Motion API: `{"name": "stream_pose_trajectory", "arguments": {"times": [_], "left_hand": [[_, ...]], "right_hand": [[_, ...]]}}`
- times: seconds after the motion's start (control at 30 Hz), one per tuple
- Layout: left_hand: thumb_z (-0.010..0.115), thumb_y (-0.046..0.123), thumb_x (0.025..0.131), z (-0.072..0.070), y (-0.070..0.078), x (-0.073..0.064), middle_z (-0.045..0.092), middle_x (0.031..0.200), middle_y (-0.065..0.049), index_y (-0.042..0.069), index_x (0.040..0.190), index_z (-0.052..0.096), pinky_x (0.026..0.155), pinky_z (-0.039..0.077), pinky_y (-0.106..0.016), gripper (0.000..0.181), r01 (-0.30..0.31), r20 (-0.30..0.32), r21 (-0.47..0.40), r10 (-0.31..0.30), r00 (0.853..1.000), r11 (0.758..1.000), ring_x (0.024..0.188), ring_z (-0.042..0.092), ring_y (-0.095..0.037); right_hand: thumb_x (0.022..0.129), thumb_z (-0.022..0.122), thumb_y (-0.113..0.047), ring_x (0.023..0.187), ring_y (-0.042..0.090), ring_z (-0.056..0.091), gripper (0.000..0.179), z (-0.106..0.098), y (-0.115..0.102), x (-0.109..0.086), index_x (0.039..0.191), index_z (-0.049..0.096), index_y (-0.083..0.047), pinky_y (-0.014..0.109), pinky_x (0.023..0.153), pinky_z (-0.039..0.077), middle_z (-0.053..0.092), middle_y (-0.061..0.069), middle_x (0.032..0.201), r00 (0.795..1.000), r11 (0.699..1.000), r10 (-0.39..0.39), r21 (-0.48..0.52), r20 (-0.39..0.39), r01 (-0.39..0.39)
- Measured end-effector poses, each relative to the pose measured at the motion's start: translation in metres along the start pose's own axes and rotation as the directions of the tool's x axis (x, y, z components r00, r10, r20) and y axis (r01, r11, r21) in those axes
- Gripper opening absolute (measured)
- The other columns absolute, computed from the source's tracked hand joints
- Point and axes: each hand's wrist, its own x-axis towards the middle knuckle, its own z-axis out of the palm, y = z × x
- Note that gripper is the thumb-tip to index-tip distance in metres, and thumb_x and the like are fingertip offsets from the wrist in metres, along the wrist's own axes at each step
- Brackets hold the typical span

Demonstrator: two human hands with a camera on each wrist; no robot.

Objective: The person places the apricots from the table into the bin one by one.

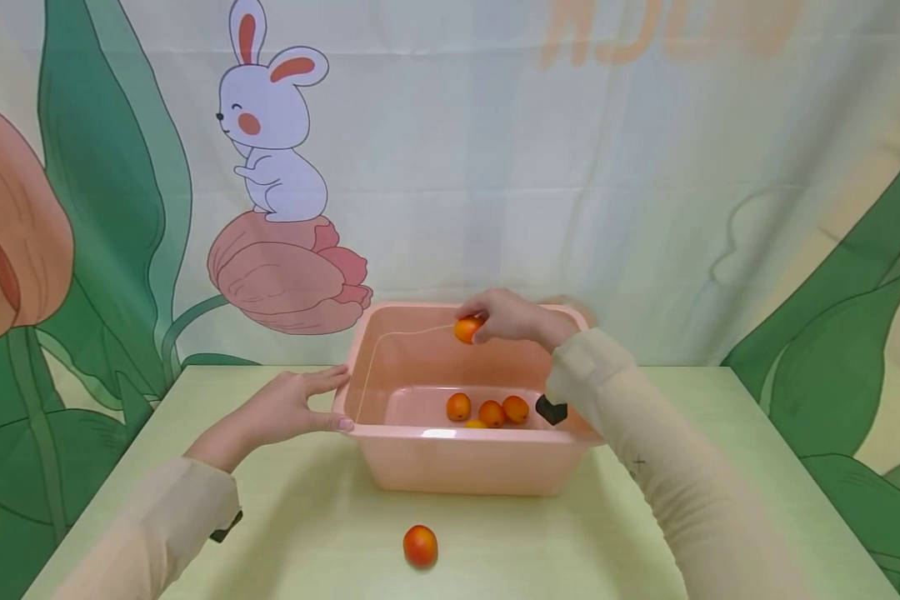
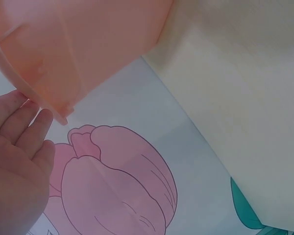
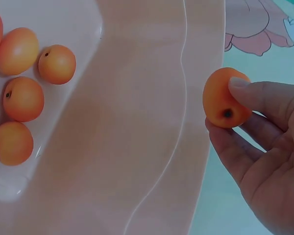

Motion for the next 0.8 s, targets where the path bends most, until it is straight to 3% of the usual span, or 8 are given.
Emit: {"name": "stream_pose_trajectory", "arguments": {"times": [0.4, 0.67, 0.8], "left_hand": [[0.065, 0.059, 0.064, 0.0, 0.0, 0.0, 0.037, 0.139, -0.006, 0.01, 0.133, 0.039, 0.098, 0.035, -0.051, 0.089, 0.019, 0.007, -0.022, -0.019, 1.0, 1.0, 0.128, 0.033, -0.031], [0.065, 0.06, 0.065, -0.001, 0.001, 0.002, 0.037, 0.139, -0.004, 0.012, 0.134, 0.039, 0.099, 0.035, -0.05, 0.088, 0.027, 0.006, -0.016, -0.026, 1.0, 1.0, 0.128, 0.035, -0.029], [0.064, 0.06, 0.065, -0.001, 0.001, 0.002, 0.037, 0.14, -0.004, 0.012, 0.134, 0.038, 0.098, 0.036, -0.05, 0.089, 0.03, 0.011, -0.021, -0.03, 0.999, 0.999, 0.128, 0.034, -0.03]], "right_hand": [[0.083, 0.053, 0.0, 0.099, 0.022, 0.049, 0.045, 0.009, 0.018, 0.006, 0.126, 0.05, -0.009, 0.037, 0.092, 0.044, 0.058, 0.003, 0.109, 0.995, 0.975, 0.082, 0.203, 0.064, -0.093], [0.08, 0.055, -0.004, 0.122, 0.019, 0.036, 0.047, 0.012, 0.028, 0.009, 0.125, 0.051, -0.015, 0.04, 0.103, 0.032, 0.05, -0.006, 0.125, 0.981, 0.951, 0.174, 0.243, 0.088, -0.19], [0.079, 0.057, -0.007, 0.122, 0.02, 0.036, 0.047, 0.013, 0.034, 0.009, 0.124, 0.052, -0.016, 0.041, 0.103, 0.032, 0.049, -0.005, 0.127, 0.977, 0.944, 0.19, 0.257, 0.094, -0.208]]}}
